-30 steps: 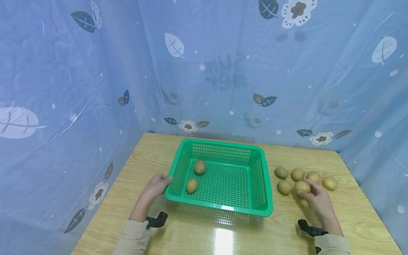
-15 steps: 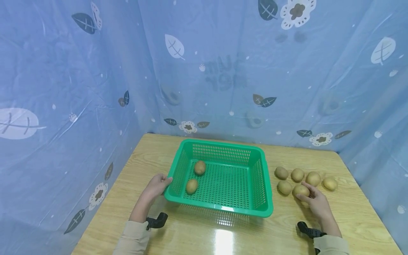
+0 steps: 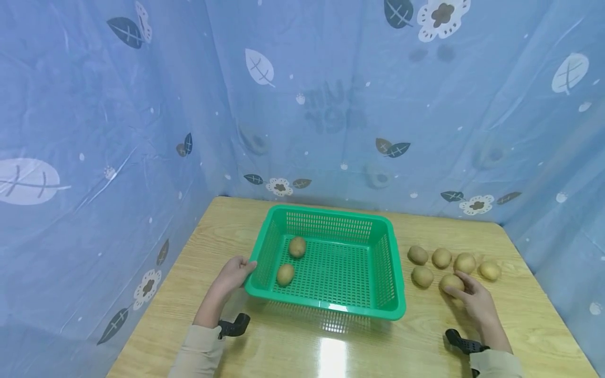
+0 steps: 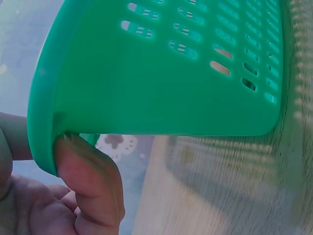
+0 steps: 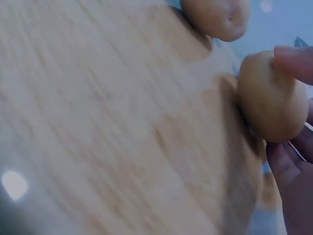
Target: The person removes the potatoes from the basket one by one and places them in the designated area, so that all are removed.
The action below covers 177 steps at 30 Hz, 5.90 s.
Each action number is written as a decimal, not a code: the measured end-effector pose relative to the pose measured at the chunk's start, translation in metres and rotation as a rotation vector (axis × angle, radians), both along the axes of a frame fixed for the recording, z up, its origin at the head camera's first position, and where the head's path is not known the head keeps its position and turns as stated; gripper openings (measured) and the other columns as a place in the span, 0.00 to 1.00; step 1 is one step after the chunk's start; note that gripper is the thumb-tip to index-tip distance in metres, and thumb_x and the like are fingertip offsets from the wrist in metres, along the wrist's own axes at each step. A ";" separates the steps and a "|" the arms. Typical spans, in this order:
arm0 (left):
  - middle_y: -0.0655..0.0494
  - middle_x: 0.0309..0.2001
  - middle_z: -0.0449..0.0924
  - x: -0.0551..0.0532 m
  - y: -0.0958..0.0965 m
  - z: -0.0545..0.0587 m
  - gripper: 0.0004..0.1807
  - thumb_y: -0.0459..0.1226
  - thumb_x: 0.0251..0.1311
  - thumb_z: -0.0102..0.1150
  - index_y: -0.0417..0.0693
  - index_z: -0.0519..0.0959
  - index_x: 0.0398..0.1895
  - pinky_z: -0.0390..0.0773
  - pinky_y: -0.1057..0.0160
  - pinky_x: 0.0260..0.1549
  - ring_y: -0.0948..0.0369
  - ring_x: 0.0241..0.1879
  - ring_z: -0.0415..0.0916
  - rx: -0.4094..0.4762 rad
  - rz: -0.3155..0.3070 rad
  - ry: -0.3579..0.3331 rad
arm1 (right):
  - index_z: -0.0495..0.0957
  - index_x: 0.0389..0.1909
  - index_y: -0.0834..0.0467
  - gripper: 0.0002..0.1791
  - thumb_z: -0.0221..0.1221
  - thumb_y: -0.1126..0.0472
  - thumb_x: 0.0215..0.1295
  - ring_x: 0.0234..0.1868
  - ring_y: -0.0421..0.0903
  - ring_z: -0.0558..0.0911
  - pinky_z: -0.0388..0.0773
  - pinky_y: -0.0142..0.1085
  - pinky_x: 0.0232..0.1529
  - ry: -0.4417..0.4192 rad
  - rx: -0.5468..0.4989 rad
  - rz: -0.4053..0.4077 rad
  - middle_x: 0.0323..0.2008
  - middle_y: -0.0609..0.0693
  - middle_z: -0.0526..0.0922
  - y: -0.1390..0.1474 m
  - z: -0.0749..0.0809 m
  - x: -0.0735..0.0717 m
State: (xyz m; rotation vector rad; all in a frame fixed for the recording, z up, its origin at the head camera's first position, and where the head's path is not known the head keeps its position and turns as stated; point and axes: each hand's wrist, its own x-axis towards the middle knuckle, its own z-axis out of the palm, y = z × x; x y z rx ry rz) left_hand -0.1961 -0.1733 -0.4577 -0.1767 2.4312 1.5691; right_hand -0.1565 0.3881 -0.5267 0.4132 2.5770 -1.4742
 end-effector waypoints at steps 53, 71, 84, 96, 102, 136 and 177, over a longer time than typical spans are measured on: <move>0.46 0.35 0.77 -0.003 0.000 -0.003 0.17 0.40 0.70 0.46 0.30 0.72 0.47 0.76 0.65 0.32 0.59 0.32 0.76 -0.025 0.013 -0.002 | 0.57 0.69 0.63 0.31 0.56 0.62 0.68 0.70 0.48 0.63 0.68 0.25 0.59 0.461 -0.497 0.431 0.69 0.60 0.61 -0.177 0.116 -0.093; 0.45 0.34 0.77 0.001 0.003 -0.005 0.15 0.37 0.69 0.46 0.29 0.73 0.45 0.76 0.65 0.31 0.59 0.30 0.76 0.010 0.020 0.015 | 0.61 0.68 0.58 0.31 0.58 0.58 0.66 0.71 0.53 0.61 0.60 0.45 0.68 0.317 -0.492 0.588 0.69 0.56 0.63 -0.260 0.084 -0.141; 0.45 0.34 0.77 0.000 0.002 -0.004 0.14 0.37 0.69 0.46 0.31 0.72 0.43 0.76 0.64 0.31 0.59 0.30 0.75 0.013 0.017 0.028 | 0.61 0.69 0.60 0.32 0.59 0.60 0.65 0.70 0.56 0.62 0.60 0.49 0.67 0.181 -0.269 0.656 0.68 0.57 0.64 -0.298 0.048 -0.157; 0.46 0.33 0.76 0.002 0.002 -0.003 0.14 0.37 0.69 0.46 0.30 0.71 0.45 0.76 0.64 0.31 0.59 0.30 0.75 0.027 0.024 0.023 | 0.60 0.68 0.63 0.36 0.62 0.62 0.60 0.67 0.60 0.64 0.64 0.52 0.64 0.135 -0.022 0.698 0.68 0.60 0.64 -0.317 0.024 -0.157; 0.46 0.32 0.76 0.004 0.002 -0.004 0.15 0.37 0.70 0.46 0.29 0.72 0.45 0.76 0.64 0.30 0.59 0.29 0.75 0.027 0.025 0.024 | 0.60 0.68 0.65 0.38 0.64 0.59 0.60 0.67 0.60 0.64 0.63 0.52 0.64 0.130 0.020 0.706 0.66 0.61 0.65 -0.318 0.018 -0.155; 0.46 0.32 0.77 0.001 0.003 -0.003 0.15 0.37 0.69 0.46 0.29 0.72 0.45 0.77 0.64 0.29 0.60 0.29 0.76 0.004 0.025 0.019 | 0.64 0.67 0.57 0.40 0.68 0.66 0.53 0.63 0.55 0.69 0.74 0.48 0.53 0.175 -0.032 0.694 0.61 0.55 0.72 -0.318 0.025 -0.160; 0.42 0.39 0.77 0.002 0.003 -0.002 0.17 0.38 0.70 0.46 0.28 0.71 0.48 0.78 0.61 0.34 0.57 0.35 0.77 -0.002 0.021 0.008 | 0.59 0.70 0.49 0.43 0.68 0.60 0.55 0.67 0.56 0.65 0.69 0.50 0.61 0.346 -0.355 0.506 0.67 0.53 0.62 -0.221 0.126 -0.105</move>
